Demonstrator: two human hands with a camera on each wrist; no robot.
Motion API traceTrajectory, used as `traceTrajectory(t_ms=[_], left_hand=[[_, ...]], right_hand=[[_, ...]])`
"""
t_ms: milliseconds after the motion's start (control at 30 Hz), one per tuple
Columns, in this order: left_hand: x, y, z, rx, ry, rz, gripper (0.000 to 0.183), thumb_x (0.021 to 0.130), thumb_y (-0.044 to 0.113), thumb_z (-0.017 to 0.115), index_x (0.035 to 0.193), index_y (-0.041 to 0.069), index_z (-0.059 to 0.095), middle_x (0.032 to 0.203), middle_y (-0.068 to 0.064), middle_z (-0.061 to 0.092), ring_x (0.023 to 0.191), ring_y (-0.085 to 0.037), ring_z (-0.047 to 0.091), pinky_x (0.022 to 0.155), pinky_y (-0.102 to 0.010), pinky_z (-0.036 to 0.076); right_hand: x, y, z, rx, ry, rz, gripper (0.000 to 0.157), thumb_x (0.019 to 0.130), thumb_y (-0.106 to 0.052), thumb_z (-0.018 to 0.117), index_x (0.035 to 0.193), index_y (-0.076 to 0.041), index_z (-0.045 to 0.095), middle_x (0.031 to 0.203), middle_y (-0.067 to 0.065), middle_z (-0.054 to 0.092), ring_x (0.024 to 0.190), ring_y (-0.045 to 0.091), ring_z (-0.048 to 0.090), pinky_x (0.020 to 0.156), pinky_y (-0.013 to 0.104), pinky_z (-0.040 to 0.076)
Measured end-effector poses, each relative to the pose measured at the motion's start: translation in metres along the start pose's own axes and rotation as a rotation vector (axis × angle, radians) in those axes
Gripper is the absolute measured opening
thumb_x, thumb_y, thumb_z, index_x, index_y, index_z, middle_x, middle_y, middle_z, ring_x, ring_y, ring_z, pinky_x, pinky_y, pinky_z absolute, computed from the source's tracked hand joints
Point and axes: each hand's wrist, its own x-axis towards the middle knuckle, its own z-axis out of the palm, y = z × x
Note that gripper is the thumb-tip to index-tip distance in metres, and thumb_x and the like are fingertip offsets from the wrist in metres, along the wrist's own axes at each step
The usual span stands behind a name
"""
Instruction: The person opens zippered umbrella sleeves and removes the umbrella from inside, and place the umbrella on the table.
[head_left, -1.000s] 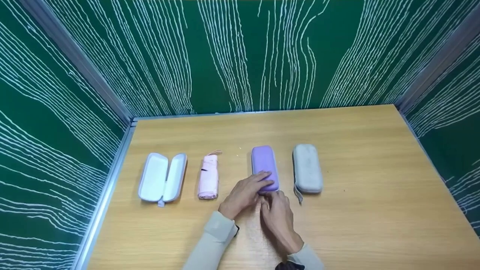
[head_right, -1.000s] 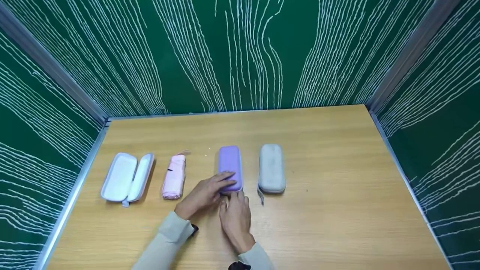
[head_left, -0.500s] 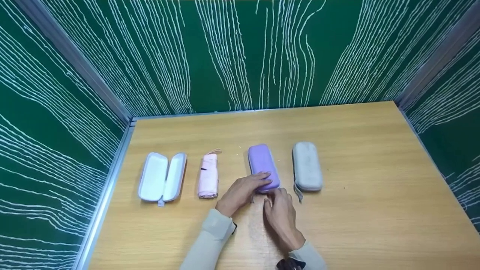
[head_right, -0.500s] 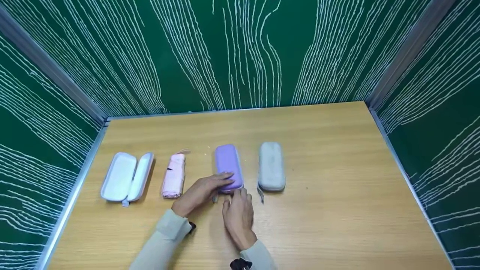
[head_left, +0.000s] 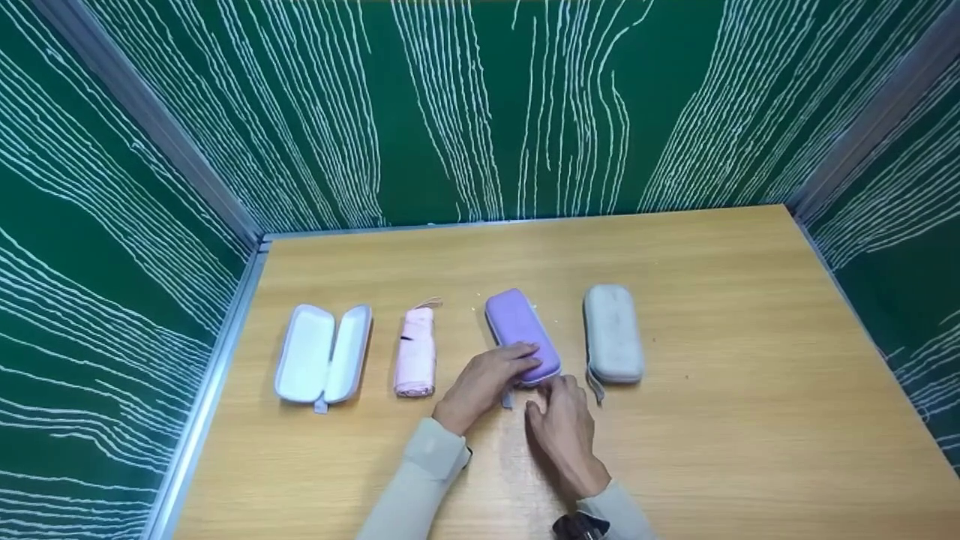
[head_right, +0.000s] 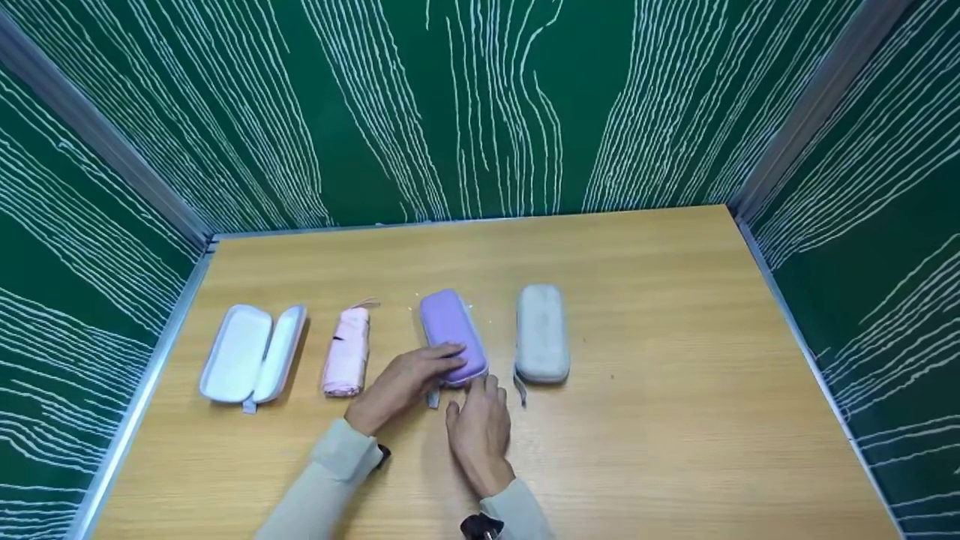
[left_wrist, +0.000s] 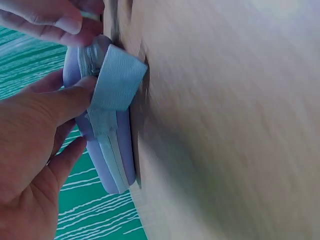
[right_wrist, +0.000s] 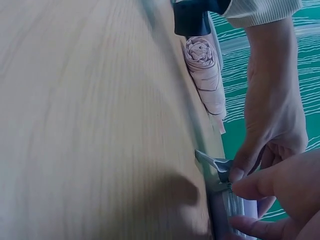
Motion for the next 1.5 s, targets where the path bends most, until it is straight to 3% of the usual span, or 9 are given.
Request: traceTrajectory(t_ms=[233, 500, 700, 867, 1233, 1500], left_hand=[[0.008, 0.002, -0.001, 0.004, -0.056, -0.021, 0.03, 0.088, 0.014, 0.062, 0.117, 0.016, 0.065, 0.131, 0.0, 0.053, 0.124, -0.014, 0.044, 0.104, -0.022, 0.03], [0.011, -0.001, -0.001, 0.033, -0.054, 0.013, 0.034, 0.082, 0.016, 0.068, 0.116, 0.015, 0.066, 0.13, -0.002, 0.054, 0.123, -0.015, 0.046, 0.104, -0.023, 0.03], [0.01, -0.005, -0.006, 0.037, -0.084, -0.006, 0.036, 0.087, 0.005, 0.056, 0.12, 0.018, 0.063, 0.137, 0.001, 0.048, 0.126, -0.016, 0.042, 0.105, -0.022, 0.029], [0.01, -0.007, -0.004, 0.102, -0.057, 0.013, 0.032, 0.09, 0.013, 0.055, 0.12, 0.02, 0.063, 0.134, 0.004, 0.051, 0.124, -0.016, 0.045, 0.102, -0.025, 0.034], [0.012, 0.001, 0.0, 0.203, -0.052, -0.028, 0.038, 0.081, 0.024, 0.068, 0.118, 0.02, 0.064, 0.13, 0.003, 0.054, 0.121, -0.018, 0.048, 0.103, -0.025, 0.033], [0.013, 0.007, 0.003, 0.28, -0.022, -0.087, 0.038, 0.078, 0.025, 0.072, 0.115, 0.022, 0.067, 0.128, 0.005, 0.056, 0.114, -0.016, 0.052, 0.091, -0.027, 0.045]], right_hand=[[-0.002, -0.002, 0.002, -0.048, -0.012, 0.018, 0.014, 0.071, -0.023, 0.073, 0.077, -0.011, 0.066, 0.089, 0.005, 0.051, 0.082, 0.028, 0.049, 0.058, 0.043, 0.043], [0.0, 0.002, 0.005, -0.043, 0.039, 0.024, 0.009, 0.076, -0.018, 0.07, 0.083, -0.017, 0.076, 0.089, 0.003, 0.052, 0.083, 0.025, 0.051, 0.057, 0.045, 0.045], [0.004, 0.003, 0.008, -0.043, 0.076, 0.01, 0.006, 0.072, -0.023, 0.076, 0.077, -0.021, 0.077, 0.085, 0.003, 0.053, 0.077, 0.026, 0.05, 0.057, 0.043, 0.042], [0.005, 0.002, 0.01, -0.032, 0.116, 0.016, 0.008, 0.067, -0.025, 0.079, 0.071, -0.018, 0.076, 0.086, 0.005, 0.054, 0.078, 0.028, 0.048, 0.061, 0.042, 0.041], [0.013, -0.001, 0.017, -0.083, 0.211, 0.061, 0.029, 0.061, -0.036, 0.083, 0.059, -0.01, 0.069, 0.088, 0.008, 0.057, 0.08, 0.032, 0.05, 0.061, 0.042, 0.044], [0.018, 0.001, 0.02, -0.099, 0.248, 0.077, 0.022, 0.062, -0.032, 0.078, 0.055, -0.014, 0.067, 0.088, 0.008, 0.058, 0.08, 0.032, 0.051, 0.06, 0.044, 0.044]])
